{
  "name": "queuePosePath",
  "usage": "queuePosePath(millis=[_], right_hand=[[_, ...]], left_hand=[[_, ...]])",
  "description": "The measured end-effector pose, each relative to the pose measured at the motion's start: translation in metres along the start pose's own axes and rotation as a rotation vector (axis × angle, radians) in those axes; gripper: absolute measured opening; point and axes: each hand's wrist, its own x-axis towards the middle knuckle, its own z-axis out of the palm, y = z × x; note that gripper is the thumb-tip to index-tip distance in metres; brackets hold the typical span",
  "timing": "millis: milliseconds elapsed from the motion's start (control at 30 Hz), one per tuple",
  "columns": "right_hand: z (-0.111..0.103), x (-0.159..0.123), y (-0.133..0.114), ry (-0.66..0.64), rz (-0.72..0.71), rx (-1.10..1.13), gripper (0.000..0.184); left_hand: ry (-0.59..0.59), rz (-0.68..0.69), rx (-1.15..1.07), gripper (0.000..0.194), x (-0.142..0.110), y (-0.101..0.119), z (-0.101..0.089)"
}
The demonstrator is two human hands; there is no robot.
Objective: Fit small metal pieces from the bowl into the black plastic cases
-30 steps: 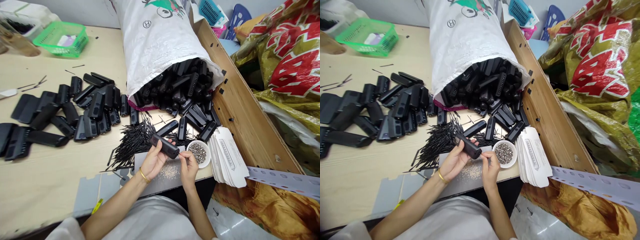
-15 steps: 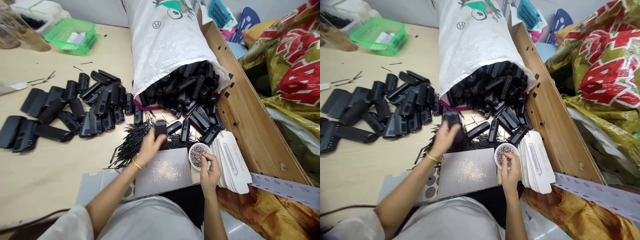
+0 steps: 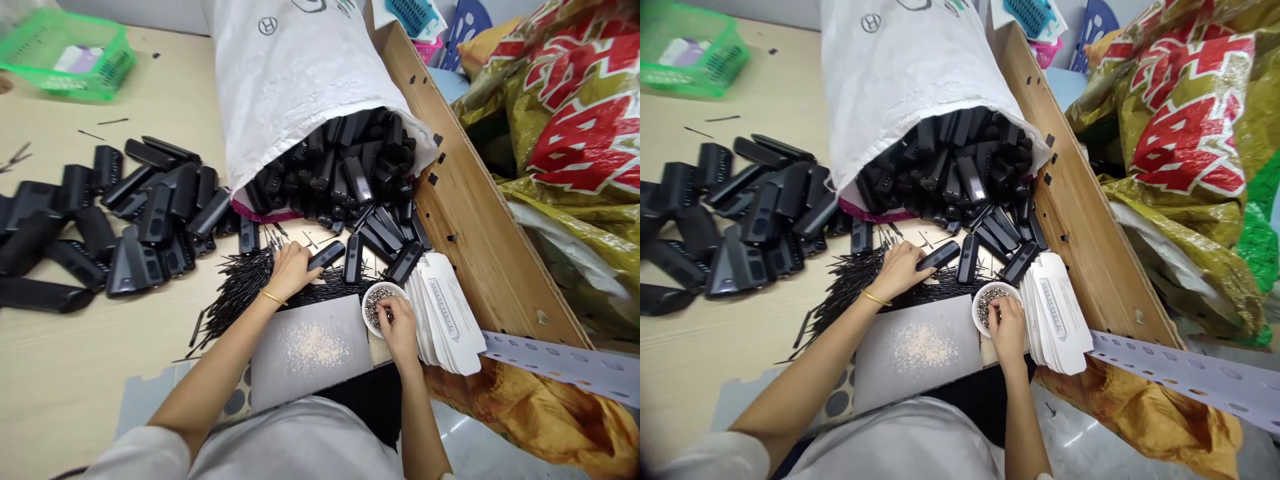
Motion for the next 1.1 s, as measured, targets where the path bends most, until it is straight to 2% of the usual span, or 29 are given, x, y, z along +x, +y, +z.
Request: queuePosePath(millis=[100, 200, 267, 333, 367, 467, 533, 600, 700, 900, 1000, 1100], right_hand=[[-0.007, -0.004, -0.006, -0.013, 0.095, 0.289, 0.014], [-0.007, -0.009, -0.012, 0.019, 0.205, 0.582, 0.015], [-0.003, -0.010, -0.017, 0.025, 0.254, 0.732, 0.018], [0.003, -0.012, -0.024, 0.021, 0.286, 0.830, 0.020], [0.006, -0.013, -0.029, 0.022, 0.292, 0.861, 0.020], [0.018, -0.017, -0.044, 0.066, 0.267, 0.883, 0.018], [0.025, -0.021, -0.054, 0.120, 0.204, 0.829, 0.013], [0.029, -0.025, -0.061, 0.183, 0.105, 0.726, 0.009], [0.033, -0.029, -0.065, 0.239, -0.014, 0.573, 0.008], [0.036, -0.030, -0.065, 0.246, -0.043, 0.571, 0.006], [0.036, -0.028, -0.064, 0.247, -0.050, 0.575, 0.006], [0.036, -0.025, -0.062, 0.247, -0.065, 0.569, 0.008]], left_hand=[[0.038, 0.004, -0.115, 0.031, -0.006, -0.002, -0.010], [0.120, 0.040, -0.397, 0.028, -0.021, -0.003, -0.025], [0.215, -0.009, -0.633, 0.029, -0.035, 0.003, -0.030], [0.282, -0.166, -0.978, 0.037, -0.048, 0.013, -0.028], [0.277, -0.263, -1.199, 0.039, -0.054, 0.018, -0.026], [0.104, -0.552, -1.832, 0.026, -0.065, 0.035, -0.018], [-0.023, -0.708, -2.043, 0.015, -0.070, 0.044, -0.014], [-0.070, -0.789, -2.125, 0.014, -0.074, 0.049, -0.011], [-0.085, -0.799, -2.177, 0.018, -0.078, 0.051, -0.008], [-0.119, -0.806, -2.193, 0.022, -0.082, 0.048, -0.007], [-0.078, -0.793, -2.184, 0.021, -0.084, 0.049, -0.004], [-0.006, -0.701, -2.171, 0.014, -0.086, 0.052, 0.002]])
